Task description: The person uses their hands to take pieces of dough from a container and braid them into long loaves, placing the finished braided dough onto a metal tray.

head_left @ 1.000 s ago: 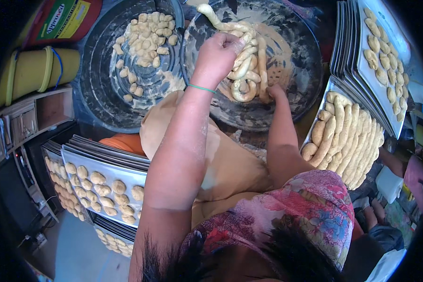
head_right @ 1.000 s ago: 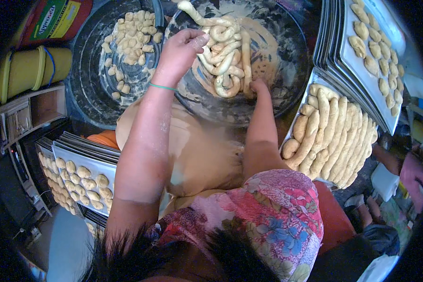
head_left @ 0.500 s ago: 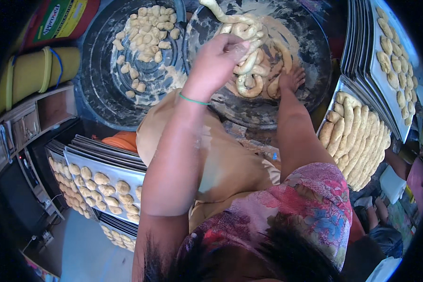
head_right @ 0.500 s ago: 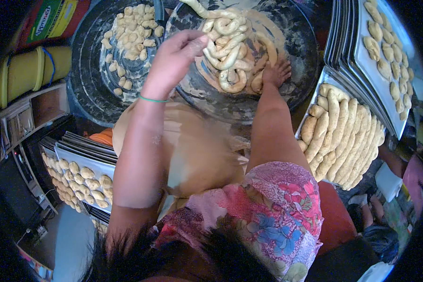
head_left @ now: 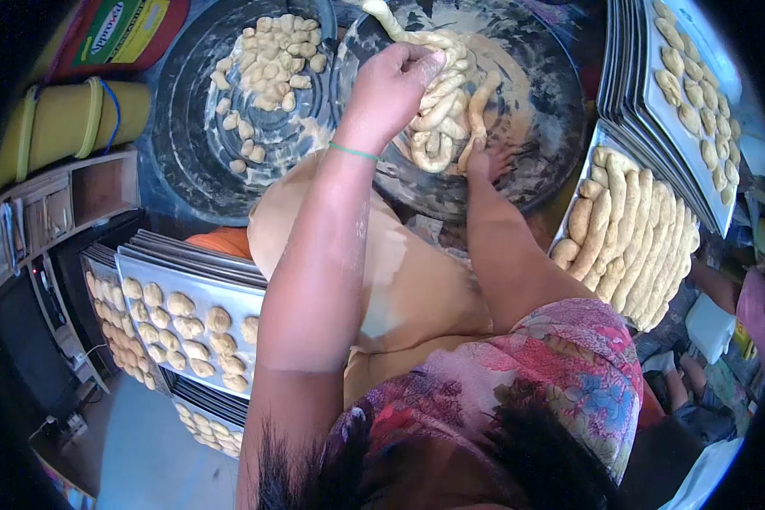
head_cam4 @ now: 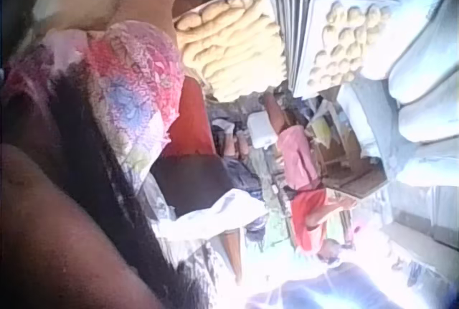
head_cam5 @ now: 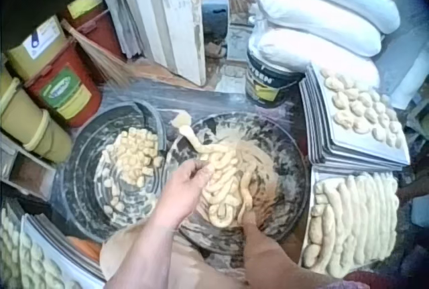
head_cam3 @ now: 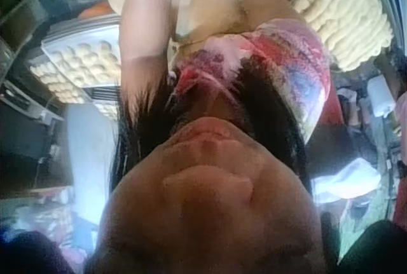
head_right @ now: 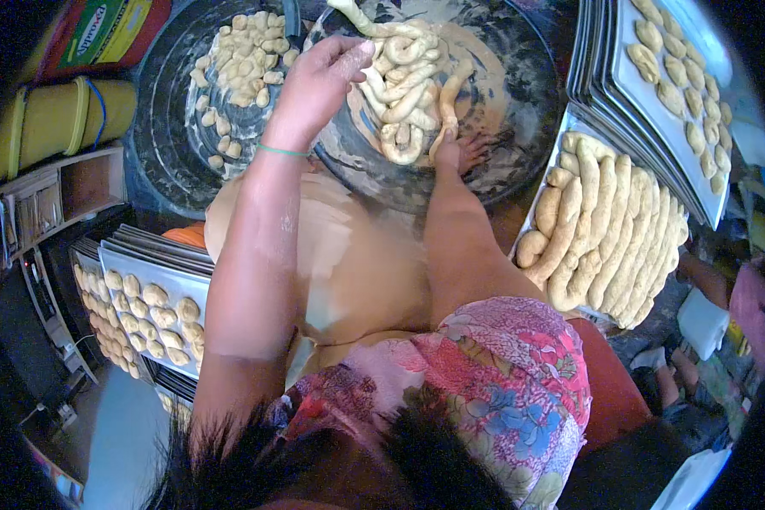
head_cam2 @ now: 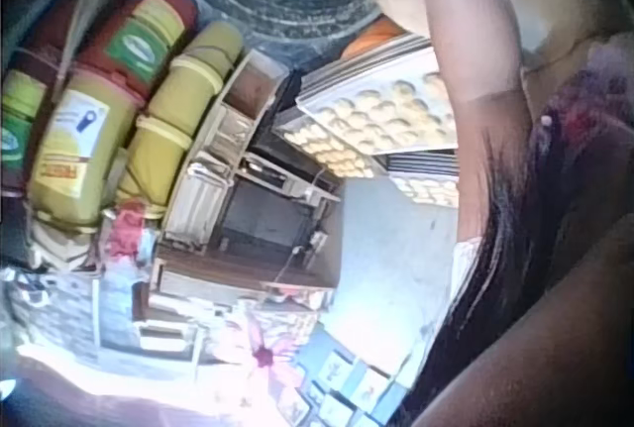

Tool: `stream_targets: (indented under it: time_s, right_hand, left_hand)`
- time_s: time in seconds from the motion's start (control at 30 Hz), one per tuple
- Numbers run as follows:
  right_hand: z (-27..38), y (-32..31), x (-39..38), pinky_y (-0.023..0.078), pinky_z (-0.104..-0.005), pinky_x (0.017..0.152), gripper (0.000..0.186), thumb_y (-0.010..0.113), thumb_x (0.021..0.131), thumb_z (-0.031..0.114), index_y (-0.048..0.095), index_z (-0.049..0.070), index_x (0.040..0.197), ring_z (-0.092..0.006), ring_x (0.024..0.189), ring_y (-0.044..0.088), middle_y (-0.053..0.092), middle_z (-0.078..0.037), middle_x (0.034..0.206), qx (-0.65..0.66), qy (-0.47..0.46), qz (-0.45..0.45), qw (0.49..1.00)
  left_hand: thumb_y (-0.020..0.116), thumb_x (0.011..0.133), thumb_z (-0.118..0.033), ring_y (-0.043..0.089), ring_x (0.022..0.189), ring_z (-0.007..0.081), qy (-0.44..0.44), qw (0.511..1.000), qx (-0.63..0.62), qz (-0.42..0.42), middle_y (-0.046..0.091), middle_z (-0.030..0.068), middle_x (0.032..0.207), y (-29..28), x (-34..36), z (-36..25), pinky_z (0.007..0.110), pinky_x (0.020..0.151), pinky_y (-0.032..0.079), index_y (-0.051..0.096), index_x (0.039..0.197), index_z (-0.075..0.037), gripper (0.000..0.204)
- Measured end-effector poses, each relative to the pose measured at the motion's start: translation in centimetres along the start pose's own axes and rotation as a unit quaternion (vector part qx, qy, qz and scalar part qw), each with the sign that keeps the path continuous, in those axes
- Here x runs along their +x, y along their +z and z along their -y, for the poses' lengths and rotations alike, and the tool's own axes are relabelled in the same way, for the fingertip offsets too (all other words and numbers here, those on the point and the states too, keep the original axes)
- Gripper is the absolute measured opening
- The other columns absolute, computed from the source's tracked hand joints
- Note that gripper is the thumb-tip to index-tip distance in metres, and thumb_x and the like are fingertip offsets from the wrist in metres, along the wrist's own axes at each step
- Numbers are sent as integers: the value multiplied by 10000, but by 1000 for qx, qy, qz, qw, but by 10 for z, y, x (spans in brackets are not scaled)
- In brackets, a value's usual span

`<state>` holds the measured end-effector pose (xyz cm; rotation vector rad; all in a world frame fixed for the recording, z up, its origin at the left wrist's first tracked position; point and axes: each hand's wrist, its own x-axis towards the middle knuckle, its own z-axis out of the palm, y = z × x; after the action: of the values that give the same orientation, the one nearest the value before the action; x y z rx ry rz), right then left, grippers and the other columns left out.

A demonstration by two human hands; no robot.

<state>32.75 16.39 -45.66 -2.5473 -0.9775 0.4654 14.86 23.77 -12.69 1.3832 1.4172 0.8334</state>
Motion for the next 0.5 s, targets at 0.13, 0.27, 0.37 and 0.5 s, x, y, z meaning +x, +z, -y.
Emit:
stream_targets:
  time_s: [0.13,0.27,0.37,0.5]
  right_hand:
    - [3,17,-16,165,-444,1022,701,515,774,373,240,6,1304,-411,1247,182,132,-235,1377,-84,-13,166,982]
    - [17,-21,0,394,-378,864,501,571,744,219,427,7,1174,-297,1026,472,465,-147,1126,53,-8,371,927]
    - [58,-83,21,426,-350,777,406,587,738,269,553,22,1058,-240,888,526,565,-115,975,256,102,500,821]
    - [124,-198,14,422,-327,780,415,607,704,268,543,5,1020,-229,850,555,589,-141,931,31,-368,349,861]
  left_hand:
    - [582,808,-313,534,702,113,29,999,4,-20,598,51,795,6,1,0,250,637,425,590,967,0,350]
    - [612,768,-326,588,836,229,25,989,148,-3,616,163,901,7,-10,-1,309,750,446,580,1002,10,411]
    - [628,722,-297,576,919,299,4,976,211,56,599,191,980,7,-22,-1,351,807,432,576,1019,0,424]
    - [702,621,-319,527,1026,303,-20,941,313,128,551,187,1095,13,-36,2,357,873,407,485,1149,10,659]
